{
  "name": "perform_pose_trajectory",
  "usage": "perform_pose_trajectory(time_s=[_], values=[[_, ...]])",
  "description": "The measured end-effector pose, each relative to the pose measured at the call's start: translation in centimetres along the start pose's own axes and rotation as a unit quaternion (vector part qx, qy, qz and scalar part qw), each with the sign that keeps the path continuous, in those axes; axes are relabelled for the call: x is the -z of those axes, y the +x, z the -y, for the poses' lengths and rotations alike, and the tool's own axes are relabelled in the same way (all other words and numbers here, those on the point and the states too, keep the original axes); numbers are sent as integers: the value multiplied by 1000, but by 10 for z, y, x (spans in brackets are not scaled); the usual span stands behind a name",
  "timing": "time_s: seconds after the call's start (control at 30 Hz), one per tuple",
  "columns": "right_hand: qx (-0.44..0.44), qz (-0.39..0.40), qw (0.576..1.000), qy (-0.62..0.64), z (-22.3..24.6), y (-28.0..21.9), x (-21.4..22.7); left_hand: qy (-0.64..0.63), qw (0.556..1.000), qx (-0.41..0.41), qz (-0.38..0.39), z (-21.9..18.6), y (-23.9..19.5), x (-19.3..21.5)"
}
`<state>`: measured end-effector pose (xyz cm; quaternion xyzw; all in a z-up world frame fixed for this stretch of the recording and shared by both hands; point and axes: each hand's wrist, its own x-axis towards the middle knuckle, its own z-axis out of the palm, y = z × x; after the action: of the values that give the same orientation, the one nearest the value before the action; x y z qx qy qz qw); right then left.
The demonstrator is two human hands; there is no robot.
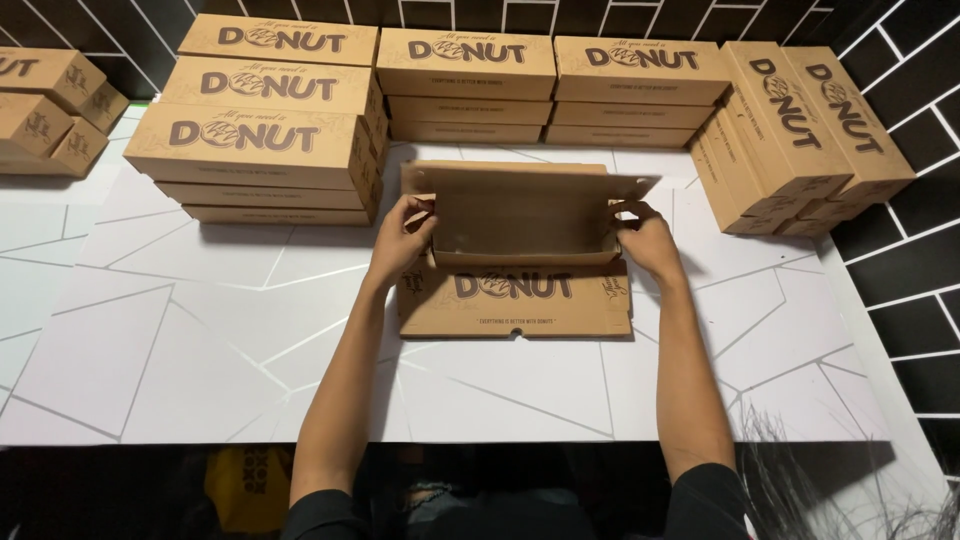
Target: The person assembles a flat-packed cardboard donut box on a white countertop. They fold the side flaps, tuck the tabs into slots, and press the seams to form the box. The person then repeatedly opens and closes the box lid to demonstrate its function.
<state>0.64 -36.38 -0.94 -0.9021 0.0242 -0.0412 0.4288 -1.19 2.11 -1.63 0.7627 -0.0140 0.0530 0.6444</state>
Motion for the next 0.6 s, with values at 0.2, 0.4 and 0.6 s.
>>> perform_pose_trajectory(time_s=[0.2,0.4,0.6], values=[[-22,5,978,-207,-42,2,3,-20,995,77,-56,4,0,2],[-3,154,968,-200,167,-69,-36,-35,994,96,-35,-3,-5,-2],[60,238,961,-124,198,-36,-109,-66,992,100,-28,9,-3,1]])
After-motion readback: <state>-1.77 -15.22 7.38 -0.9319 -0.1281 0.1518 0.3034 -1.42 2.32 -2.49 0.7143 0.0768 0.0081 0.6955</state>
